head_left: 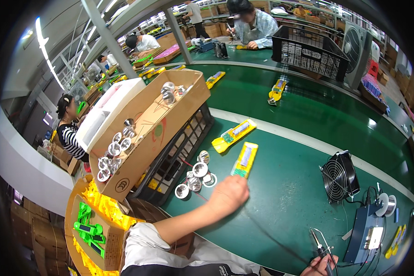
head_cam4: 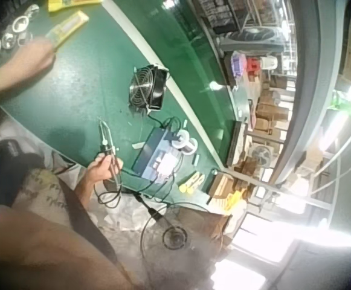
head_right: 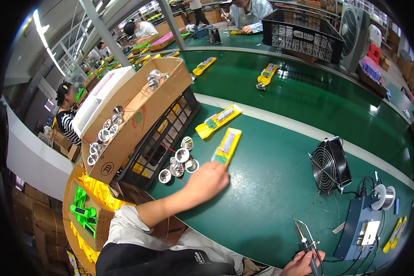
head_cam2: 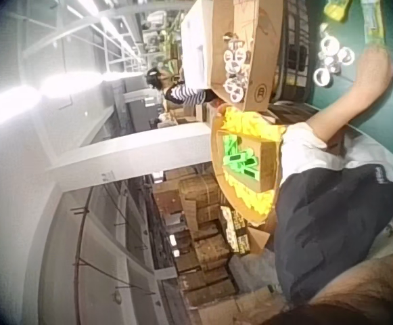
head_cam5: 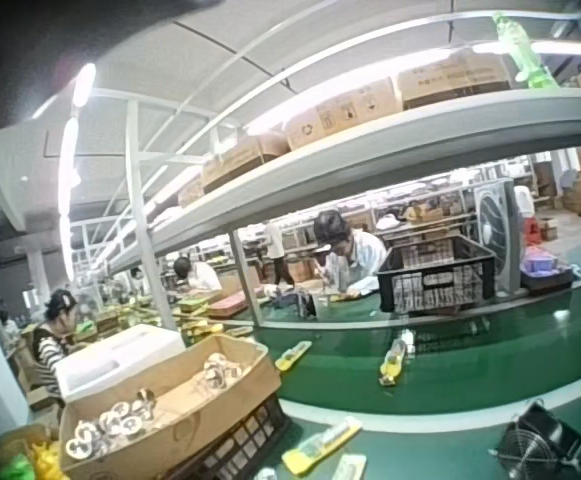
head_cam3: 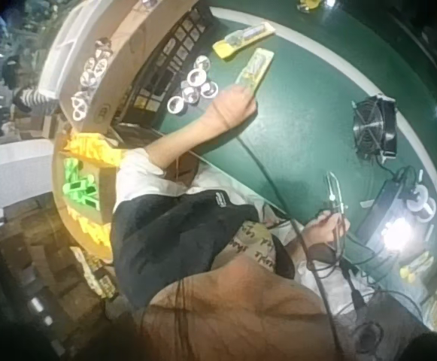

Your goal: The person solders wires onto flashlight circuit boards using a soldering iron and places the assemblies onto a conveyor belt. The person then retrieves a crate of flashlight parts and solders wires onto more circuit boards.

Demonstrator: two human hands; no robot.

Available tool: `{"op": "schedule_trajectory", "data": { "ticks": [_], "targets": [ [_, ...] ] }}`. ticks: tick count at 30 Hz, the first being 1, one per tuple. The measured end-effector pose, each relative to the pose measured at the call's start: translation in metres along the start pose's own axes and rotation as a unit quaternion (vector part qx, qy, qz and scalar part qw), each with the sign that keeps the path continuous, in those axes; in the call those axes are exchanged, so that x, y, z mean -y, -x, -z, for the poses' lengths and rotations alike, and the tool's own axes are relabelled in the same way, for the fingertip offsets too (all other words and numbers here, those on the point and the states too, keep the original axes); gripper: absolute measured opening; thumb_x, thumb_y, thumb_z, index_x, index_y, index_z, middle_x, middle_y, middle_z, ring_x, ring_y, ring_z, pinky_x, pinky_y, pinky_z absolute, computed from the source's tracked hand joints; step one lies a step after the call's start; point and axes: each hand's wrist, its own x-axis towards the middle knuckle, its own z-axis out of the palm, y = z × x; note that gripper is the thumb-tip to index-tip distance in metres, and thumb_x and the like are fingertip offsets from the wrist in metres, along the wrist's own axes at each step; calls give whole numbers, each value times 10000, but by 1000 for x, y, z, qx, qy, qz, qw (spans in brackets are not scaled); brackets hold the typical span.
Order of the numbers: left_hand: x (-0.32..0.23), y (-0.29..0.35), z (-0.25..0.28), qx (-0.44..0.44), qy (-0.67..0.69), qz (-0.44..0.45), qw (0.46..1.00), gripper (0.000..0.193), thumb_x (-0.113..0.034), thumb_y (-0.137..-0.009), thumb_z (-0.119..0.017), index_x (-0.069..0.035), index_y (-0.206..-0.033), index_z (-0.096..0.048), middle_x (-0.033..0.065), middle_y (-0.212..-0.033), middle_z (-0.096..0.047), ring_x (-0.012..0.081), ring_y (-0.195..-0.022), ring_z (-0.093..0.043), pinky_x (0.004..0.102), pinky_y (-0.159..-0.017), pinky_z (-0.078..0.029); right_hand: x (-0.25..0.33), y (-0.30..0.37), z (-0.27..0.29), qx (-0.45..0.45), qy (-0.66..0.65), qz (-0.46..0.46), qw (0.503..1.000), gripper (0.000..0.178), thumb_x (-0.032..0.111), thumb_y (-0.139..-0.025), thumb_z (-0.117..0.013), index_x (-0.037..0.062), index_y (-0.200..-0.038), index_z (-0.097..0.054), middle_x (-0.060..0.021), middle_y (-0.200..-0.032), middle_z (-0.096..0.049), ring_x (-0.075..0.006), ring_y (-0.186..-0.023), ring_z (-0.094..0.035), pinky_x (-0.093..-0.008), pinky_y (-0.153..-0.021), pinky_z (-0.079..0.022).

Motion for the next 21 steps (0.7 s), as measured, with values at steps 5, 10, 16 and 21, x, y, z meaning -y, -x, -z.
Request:
{"op": "schedule_trajectory", "data": {
  "ticks": [5,10,16,21],
  "targets": [
    [-61,41,-7,8,106,-48,993,160,-162,-747,-582,-21,-723,-511,110,-657,-523,270,-622,-560,364,-525,-483,18,-3,-15,-134,-200,-172,955,167,132,-777,-532,-3,-856,-474,-92,-672,-457,-144,-529,-427,-239,-443,-354],
    [-86,69,9,57,239,-30,969,162,-178,-776,-590,-29,-777,-527,92,-679,-527,255,-639,-557,355,-542,-475,17,-4,-17,-147,-261,-195,934,146,96,-767,-572,26,-845,-470,-62,-632,-465,-118,-492,-414,-199,-409,-329],
    [-8,70,50,-76,121,-8,990,130,-112,-711,-653,-85,-832,-613,68,-734,-558,245,-696,-531,344,-621,-427,15,-6,-16,-162,-263,-165,937,131,103,-786,-563,23,-846,-479,-58,-648,-458,-122,-493,-423,-201,-413,-337],
    [56,63,81,17,-134,-29,990,165,-89,-676,-632,-139,-833,-648,29,-902,-489,216,-909,-465,327,-758,-365,5,-8,-14,-125,-26,-1,992,132,108,-795,-550,13,-852,-478,-57,-667,-447,-123,-509,-413,-212,-431,-342]
  ]
}}
